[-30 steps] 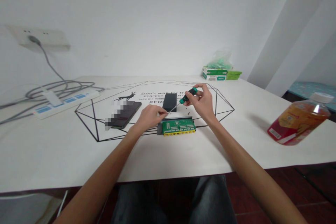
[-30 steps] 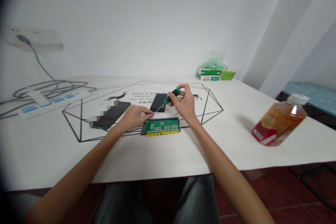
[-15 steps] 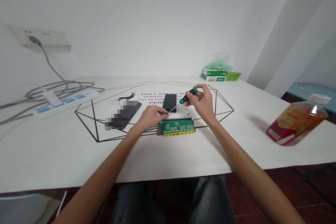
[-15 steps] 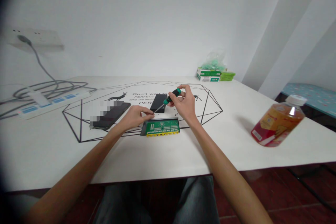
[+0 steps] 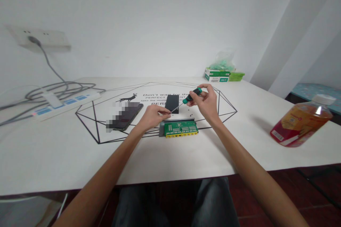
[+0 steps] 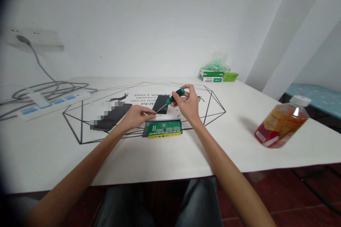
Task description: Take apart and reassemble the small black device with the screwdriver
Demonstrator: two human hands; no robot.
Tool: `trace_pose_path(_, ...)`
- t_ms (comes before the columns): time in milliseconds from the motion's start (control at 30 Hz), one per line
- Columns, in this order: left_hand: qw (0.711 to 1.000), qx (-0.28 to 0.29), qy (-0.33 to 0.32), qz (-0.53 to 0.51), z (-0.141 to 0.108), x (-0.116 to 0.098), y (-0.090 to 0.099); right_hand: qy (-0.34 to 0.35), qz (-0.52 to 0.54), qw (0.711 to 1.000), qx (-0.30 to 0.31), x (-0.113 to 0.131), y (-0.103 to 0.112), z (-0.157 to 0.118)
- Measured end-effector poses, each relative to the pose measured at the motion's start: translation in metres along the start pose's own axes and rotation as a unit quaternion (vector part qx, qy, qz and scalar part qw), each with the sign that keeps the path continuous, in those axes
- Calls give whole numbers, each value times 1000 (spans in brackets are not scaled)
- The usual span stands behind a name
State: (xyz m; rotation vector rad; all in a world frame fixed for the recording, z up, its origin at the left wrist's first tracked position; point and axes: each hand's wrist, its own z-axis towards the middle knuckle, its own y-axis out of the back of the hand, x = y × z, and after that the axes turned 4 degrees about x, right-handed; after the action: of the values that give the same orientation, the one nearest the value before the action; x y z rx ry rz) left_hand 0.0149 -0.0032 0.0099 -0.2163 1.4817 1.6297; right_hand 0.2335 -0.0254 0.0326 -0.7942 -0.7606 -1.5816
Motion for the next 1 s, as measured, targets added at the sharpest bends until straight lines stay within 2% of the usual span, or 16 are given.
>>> trace_pose_path(233, 998, 2, 30, -57, 1, 2, -3, 2, 7, 1000, -5, 0, 1, 0)
trace_pose_path(433, 995, 2, 28, -94, -1, -3, -3, 0, 7, 1000, -8, -1, 0, 1)
trace_pose_path(567, 998, -23, 0, -50, -2, -5, -3, 3, 17, 1000, -8, -1, 0, 1)
trace_pose_path(700, 994, -49, -66, 65, -4, -5, -3, 18, 16, 1000, -9, 1, -1, 0)
trace_pose_path(800, 986, -48, -98, 125, -5, -6, -4, 24, 5, 1000, -11, 2, -1, 0)
trace_pose_path(1000, 984, -31, -110, 138, -5, -7, -5, 34, -5, 999, -20, 2, -1, 0)
